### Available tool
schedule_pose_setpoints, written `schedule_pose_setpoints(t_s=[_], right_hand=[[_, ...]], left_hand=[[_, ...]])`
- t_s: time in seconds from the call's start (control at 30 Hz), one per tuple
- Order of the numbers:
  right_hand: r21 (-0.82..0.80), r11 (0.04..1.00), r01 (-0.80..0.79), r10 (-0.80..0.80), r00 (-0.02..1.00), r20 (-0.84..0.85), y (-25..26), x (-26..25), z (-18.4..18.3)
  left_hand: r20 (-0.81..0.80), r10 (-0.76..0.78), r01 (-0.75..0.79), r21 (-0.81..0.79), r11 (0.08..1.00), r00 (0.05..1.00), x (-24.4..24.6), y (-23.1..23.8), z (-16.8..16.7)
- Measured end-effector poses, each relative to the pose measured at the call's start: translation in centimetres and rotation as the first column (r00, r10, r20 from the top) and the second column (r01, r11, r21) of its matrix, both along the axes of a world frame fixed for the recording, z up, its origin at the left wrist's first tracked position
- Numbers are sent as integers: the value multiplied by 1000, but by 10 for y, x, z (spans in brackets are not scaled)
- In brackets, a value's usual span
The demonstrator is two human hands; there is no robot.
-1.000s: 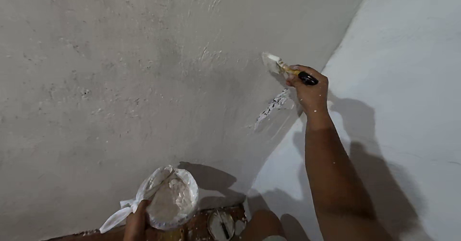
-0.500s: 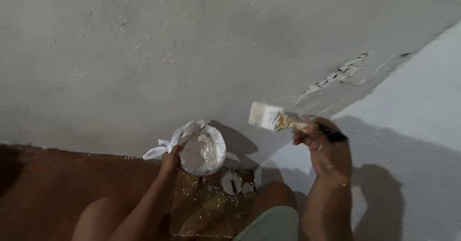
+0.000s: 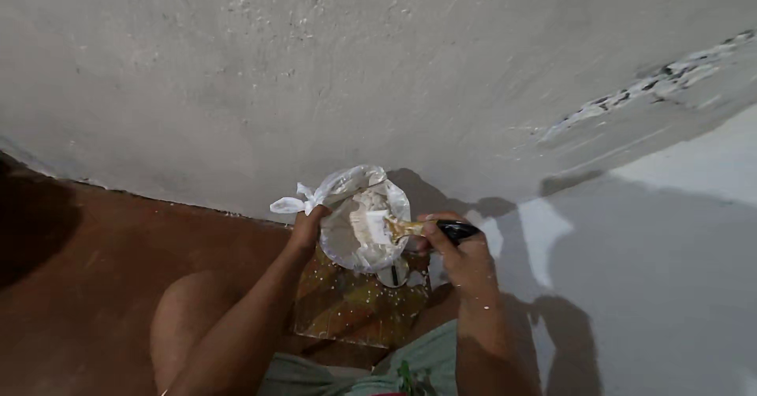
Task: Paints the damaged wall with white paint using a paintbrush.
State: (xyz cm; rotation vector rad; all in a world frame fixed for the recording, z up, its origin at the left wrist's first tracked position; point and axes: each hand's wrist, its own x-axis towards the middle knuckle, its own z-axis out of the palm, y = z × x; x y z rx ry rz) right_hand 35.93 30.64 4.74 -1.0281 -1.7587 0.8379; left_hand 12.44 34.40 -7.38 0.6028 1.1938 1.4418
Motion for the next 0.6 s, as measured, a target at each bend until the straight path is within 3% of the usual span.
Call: schedule_pose_setpoints(t_s=[0.13,0.37,0.47,0.6], right_hand=[[-127,992,-17,24,998,53,3,-18,-25],[101,980,173,-180,982,64,7,0,-5],[76,977,199,-200,980,8,5,-5,-6],[14,968,249,-250,965,82,12,-6,-23]], left_hand=[[21,-33,32,43,999,999,0,-1,-3],[-74,-105,106,7,994,992,-3,0,-3],[-68,-128,130,25,991,989,-1,1,-4],[-57,-132,133,17,991,990,3,1,-3]])
